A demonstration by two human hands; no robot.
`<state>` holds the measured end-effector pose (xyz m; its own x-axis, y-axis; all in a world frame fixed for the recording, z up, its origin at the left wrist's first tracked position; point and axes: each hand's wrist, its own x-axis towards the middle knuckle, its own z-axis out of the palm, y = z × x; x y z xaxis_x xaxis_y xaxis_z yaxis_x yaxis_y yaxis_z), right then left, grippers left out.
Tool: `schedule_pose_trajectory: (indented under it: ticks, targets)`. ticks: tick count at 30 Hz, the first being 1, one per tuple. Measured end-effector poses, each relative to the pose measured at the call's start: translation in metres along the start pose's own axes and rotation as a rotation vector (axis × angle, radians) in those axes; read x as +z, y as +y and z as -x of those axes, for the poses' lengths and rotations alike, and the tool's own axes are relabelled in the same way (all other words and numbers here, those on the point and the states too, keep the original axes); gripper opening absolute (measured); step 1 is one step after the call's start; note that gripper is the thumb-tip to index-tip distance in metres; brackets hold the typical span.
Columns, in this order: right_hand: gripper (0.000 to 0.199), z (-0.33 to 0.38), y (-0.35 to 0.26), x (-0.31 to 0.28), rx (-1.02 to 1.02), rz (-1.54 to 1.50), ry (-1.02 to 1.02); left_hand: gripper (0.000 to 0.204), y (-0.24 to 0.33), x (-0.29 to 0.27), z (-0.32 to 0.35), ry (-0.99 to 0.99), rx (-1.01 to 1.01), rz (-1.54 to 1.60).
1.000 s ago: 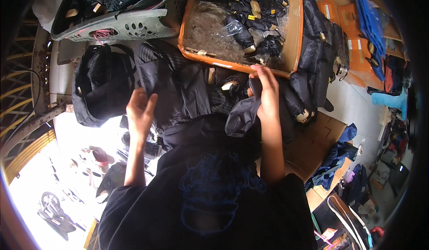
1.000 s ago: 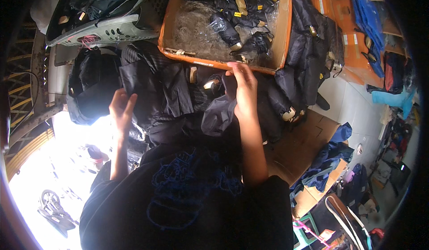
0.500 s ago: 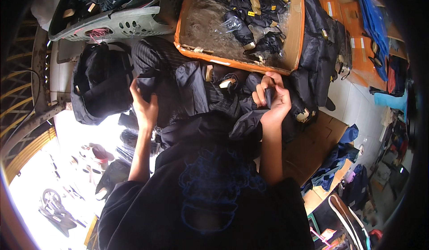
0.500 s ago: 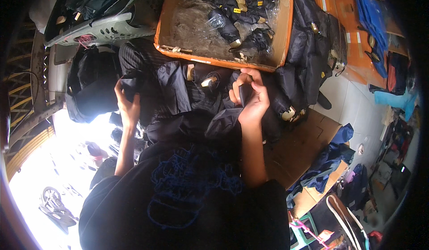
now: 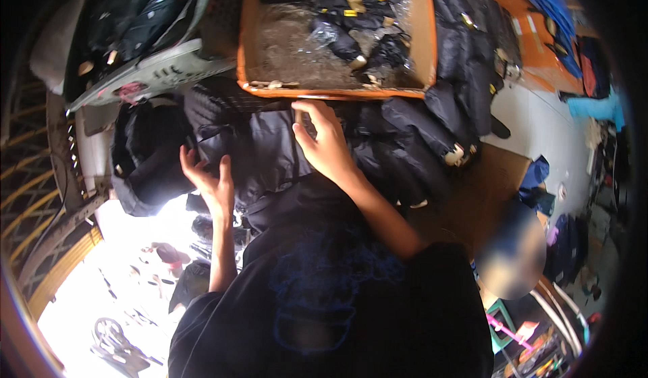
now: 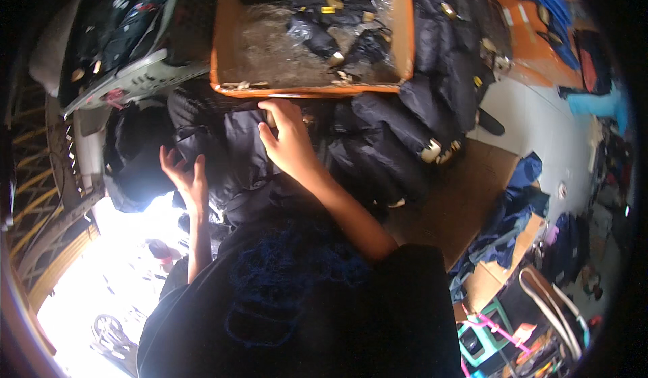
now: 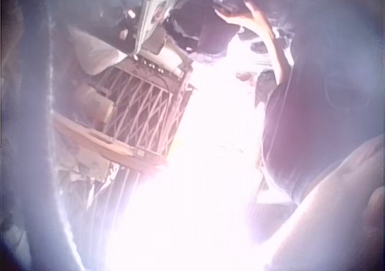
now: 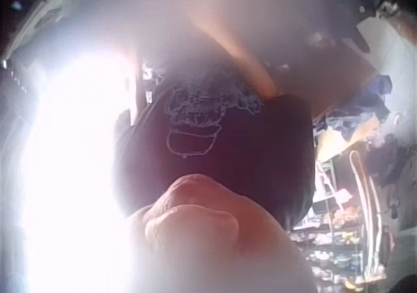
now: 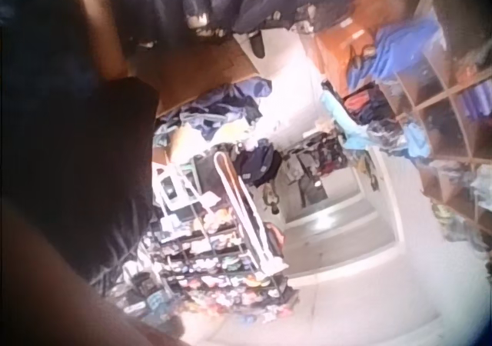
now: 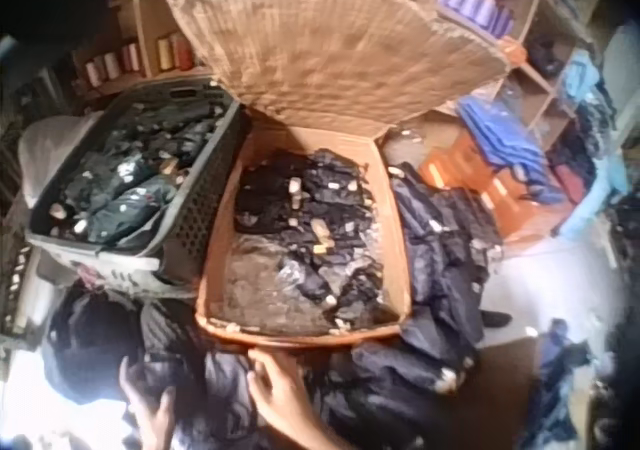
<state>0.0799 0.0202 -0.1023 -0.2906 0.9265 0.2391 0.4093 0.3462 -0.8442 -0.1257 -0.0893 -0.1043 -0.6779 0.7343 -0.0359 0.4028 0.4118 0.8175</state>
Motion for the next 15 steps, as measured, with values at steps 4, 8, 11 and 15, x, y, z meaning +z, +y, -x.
schedule_pose_trajectory:
  ticks: [4, 8, 11, 15]
  targets:
    - [0.024, 0.023, -0.003, -0.044, 0.110, 0.040, -0.108, 0.070, 0.016, 0.001, 0.006, 0.161, 0.348, -0.226]
    - [0.021, 0.046, -0.004, -0.072, 0.107, 0.134, -0.109, 0.045, 0.065, 0.020, 0.003, 0.074, 0.574, -0.253]
    - [0.020, 0.039, -0.034, -0.105, 0.141, 0.005, -0.079, 0.031, 0.097, 0.044, 0.000, -0.097, 0.706, -0.117]
    - [0.021, 0.055, -0.062, -0.156, 0.147, 0.135, 0.150, 0.020, 0.126, 0.080, 0.013, -0.364, 0.805, 0.071]
